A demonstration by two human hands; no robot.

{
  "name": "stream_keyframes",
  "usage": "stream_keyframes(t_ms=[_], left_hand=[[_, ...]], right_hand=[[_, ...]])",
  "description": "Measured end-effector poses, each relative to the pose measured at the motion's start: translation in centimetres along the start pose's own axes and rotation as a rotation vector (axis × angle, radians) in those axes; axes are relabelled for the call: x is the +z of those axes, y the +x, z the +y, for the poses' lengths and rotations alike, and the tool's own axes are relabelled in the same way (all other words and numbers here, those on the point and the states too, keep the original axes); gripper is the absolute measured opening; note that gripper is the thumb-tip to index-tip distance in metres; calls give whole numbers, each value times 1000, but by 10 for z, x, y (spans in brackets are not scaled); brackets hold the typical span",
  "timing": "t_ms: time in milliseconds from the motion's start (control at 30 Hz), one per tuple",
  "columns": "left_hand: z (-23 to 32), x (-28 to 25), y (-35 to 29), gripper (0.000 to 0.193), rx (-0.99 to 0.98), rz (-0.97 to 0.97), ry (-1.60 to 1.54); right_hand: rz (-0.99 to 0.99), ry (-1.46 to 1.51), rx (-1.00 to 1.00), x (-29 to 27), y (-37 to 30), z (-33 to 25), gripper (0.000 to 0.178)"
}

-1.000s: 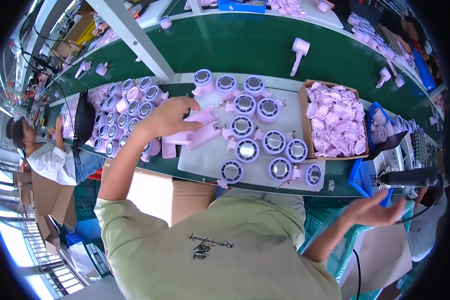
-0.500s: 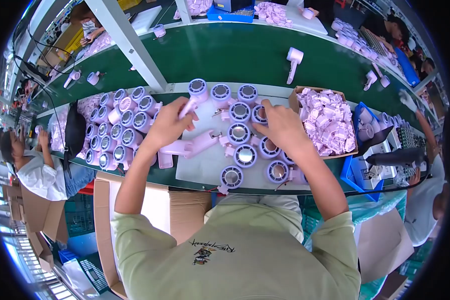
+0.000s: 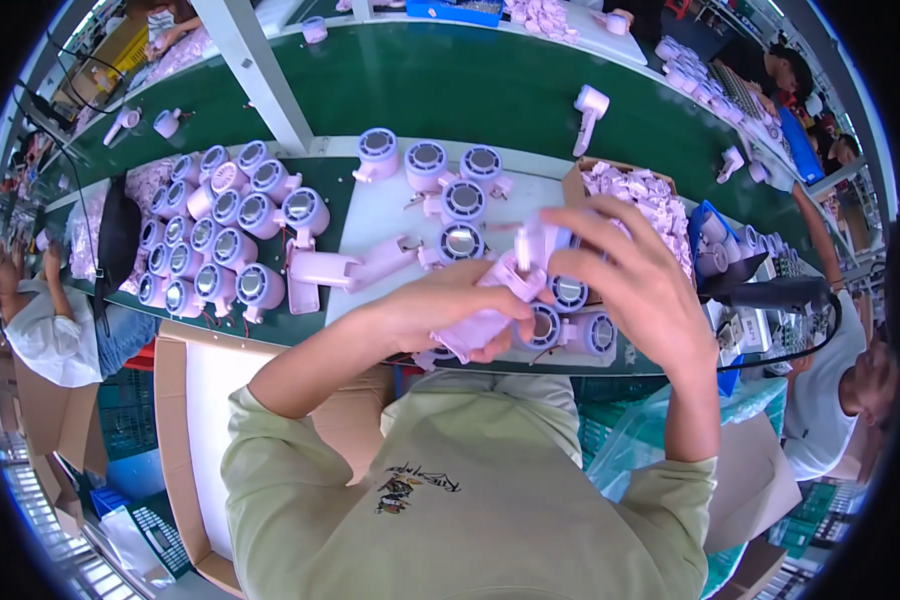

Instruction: The person assembles handheld fans by attaching the fan heads to the handle casings, driving screws with an electric screwdriver, and placing the assembled fans onto the conveyor belt.

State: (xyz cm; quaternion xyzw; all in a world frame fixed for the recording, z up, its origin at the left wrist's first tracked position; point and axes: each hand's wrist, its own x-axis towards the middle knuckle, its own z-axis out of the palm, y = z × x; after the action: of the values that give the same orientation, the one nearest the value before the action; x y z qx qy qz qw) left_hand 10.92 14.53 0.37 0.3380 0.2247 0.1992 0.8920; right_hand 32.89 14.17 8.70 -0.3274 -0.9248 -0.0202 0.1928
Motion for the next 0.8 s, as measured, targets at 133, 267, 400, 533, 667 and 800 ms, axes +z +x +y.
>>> stream_keyframes(t_ms=[133,267,400,533,667,800], left_hand=[[-2,19,-2,40,-69,31,250],[-12,28,-3,42,-121,12,395],[-14,39,-10,43,-62,7,532],[-8,42,-12,36,58,119,557],[-20,40,-6,30,176,88,557],[-21,46,6,31,284,17,630]], right_hand=[[-85,-92,-116,-14,-20,-15,28],[-120,-136,-170,-8,-44,-22,24],[-93,-156,-226,-11,-48,-21,26],[105,4,-85,-13,-42,-21,33],[55,251,228,-5,-46,-40,37],[66,273,259,8,-51,-35,34]])
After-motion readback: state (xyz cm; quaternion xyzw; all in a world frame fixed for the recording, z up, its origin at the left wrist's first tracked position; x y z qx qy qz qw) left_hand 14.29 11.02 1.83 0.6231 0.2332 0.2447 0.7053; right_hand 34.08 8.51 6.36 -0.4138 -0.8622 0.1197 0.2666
